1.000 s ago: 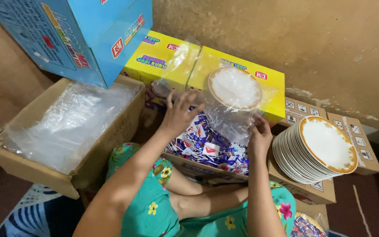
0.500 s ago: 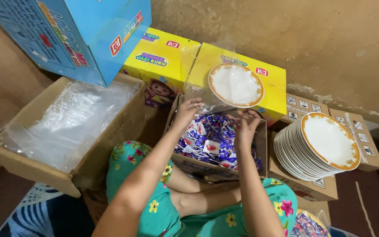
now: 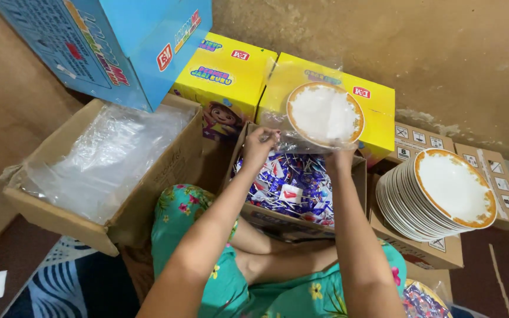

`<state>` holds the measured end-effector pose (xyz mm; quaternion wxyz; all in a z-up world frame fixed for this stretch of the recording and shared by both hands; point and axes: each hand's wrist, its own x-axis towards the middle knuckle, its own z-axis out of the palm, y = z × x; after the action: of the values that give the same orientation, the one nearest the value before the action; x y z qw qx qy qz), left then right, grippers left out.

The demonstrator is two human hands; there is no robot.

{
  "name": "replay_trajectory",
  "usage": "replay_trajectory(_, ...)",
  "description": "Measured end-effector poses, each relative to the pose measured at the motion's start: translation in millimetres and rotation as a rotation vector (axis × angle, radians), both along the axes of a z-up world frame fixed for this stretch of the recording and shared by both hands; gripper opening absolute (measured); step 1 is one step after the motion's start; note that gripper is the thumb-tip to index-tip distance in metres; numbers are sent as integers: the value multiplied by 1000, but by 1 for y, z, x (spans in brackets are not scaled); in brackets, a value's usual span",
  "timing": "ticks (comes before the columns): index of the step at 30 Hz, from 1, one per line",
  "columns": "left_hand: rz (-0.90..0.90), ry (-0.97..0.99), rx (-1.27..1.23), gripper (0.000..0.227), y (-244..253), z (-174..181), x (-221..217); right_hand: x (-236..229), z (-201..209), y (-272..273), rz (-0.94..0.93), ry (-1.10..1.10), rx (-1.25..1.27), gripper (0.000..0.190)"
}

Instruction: Packing ceramic plates and small sachets into a cardboard box

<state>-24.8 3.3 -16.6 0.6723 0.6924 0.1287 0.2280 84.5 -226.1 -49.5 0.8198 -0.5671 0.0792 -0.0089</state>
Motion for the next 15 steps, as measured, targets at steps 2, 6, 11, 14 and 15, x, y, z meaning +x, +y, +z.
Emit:
replay_trajectory(2, -26, -16, -53, 17, 3, -2, 5, -35, -6, 8, -34, -15, 35, 82)
replay_trajectory(6, -21, -14, 59, 16, 16, -12, 39, -99, -11, 13, -124, -83, 136, 87)
replay_trajectory(11, -96, -37, -55, 21, 11, 58, 6, -145, -38, -28, -47, -13, -80, 81)
replay_trajectory(14, -125, 3, 122, 22, 15, 129, -56, -151, -78, -50, -30, -42, -103, 82)
replay_trajectory(15, -134, 50, 291, 22, 17, 152, -83, -157, -91, -57, -31, -41, -63, 83)
